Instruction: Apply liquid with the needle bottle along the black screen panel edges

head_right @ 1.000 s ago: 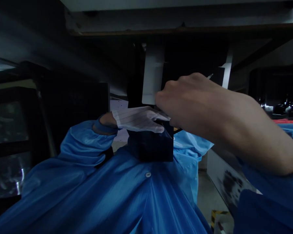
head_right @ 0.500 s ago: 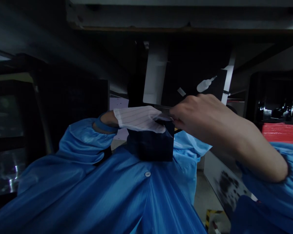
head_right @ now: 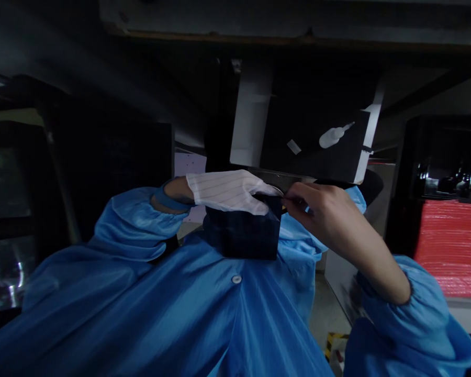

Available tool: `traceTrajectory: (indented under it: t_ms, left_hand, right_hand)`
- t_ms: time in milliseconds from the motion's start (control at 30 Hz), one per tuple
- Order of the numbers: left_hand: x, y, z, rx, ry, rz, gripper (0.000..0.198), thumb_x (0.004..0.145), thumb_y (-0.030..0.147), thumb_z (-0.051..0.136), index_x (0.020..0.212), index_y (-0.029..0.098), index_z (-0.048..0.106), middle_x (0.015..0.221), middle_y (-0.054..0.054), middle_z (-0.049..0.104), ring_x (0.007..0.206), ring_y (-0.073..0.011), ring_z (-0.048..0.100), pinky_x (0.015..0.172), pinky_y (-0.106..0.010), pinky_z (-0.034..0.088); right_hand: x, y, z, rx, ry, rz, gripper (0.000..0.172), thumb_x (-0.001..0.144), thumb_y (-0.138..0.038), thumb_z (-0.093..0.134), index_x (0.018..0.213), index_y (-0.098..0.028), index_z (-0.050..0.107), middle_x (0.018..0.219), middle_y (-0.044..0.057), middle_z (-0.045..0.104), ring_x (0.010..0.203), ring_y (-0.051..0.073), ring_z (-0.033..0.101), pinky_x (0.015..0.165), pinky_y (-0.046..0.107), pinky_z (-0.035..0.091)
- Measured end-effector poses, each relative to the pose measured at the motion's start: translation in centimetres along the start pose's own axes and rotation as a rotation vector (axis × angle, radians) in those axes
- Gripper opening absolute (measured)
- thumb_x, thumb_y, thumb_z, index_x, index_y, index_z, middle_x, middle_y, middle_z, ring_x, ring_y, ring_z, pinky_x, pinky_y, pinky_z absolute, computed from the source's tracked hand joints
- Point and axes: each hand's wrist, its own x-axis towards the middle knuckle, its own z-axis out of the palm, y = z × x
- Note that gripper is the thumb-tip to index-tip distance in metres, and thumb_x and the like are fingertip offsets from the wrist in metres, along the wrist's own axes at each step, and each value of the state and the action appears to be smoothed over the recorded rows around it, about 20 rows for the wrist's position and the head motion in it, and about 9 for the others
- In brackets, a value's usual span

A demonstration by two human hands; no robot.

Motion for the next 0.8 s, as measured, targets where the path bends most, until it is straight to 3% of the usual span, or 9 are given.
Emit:
traceTrajectory:
  t_ms: [167,400,567,700,800]
  left_hand:
    - [0.1,-0.1,-0.1,-0.024,0.002,-0.026,0.067,0.106,0.039,0.060,0.164,0.007,0.059,0.155,-0.016,0.069,0.133,-0.0256,0.069,0.116,-0.032,0.052]
    - [0.7,-0.5,-0.1,-0.001,0.006,-0.060,0.050,0.105,0.033,0.063,0.150,0.014,0.074,0.125,-0.006,0.080,0.103,-0.0174,0.072,0.088,-0.025,0.052]
    - [1.0,-1.3,0.1,-0.080,0.022,0.013,0.052,0.110,0.047,0.058,0.142,0.012,0.078,0.124,-0.006,0.081,0.107,-0.0173,0.073,0.091,-0.024,0.052]
    - [1.3,-1.6,0.2,-0.019,0.050,0.008,0.048,0.113,0.035,0.056,0.150,0.010,0.073,0.141,-0.009,0.077,0.124,-0.0194,0.072,0.105,-0.025,0.051]
    - [1.5,-1.8,0.4,-0.026,0.052,0.019,0.044,0.114,0.023,0.050,0.150,0.009,0.072,0.142,-0.010,0.077,0.126,-0.0170,0.072,0.107,-0.023,0.049]
  right_hand:
    - [-1.0,-0.2,1.6,0.084,0.092,0.084,0.016,0.107,-0.032,0.065,0.098,-0.024,0.074,0.082,0.001,0.079,0.068,0.020,0.075,0.062,0.030,0.055]
    - [-2.0,-0.3,4.7,0.202,0.252,0.174,0.023,0.111,-0.040,0.064,0.098,-0.022,0.068,0.076,0.001,0.074,0.064,0.018,0.073,0.060,0.027,0.056]
    - [-2.4,-0.7,5.8,0.289,0.290,0.268,0.032,0.112,-0.051,0.064,0.096,-0.023,0.066,0.077,0.003,0.074,0.065,0.020,0.073,0.058,0.029,0.057]
    - [-2.4,-0.9,6.2,0.326,0.336,0.301,0.043,0.110,-0.063,0.065,0.094,-0.023,0.065,0.074,0.002,0.072,0.062,0.019,0.072,0.055,0.029,0.056]
    - [-2.4,-1.0,6.2,0.338,0.327,0.325,0.048,0.108,-0.068,0.065,0.094,-0.023,0.065,0.074,0.003,0.072,0.062,0.020,0.072,0.054,0.028,0.056]
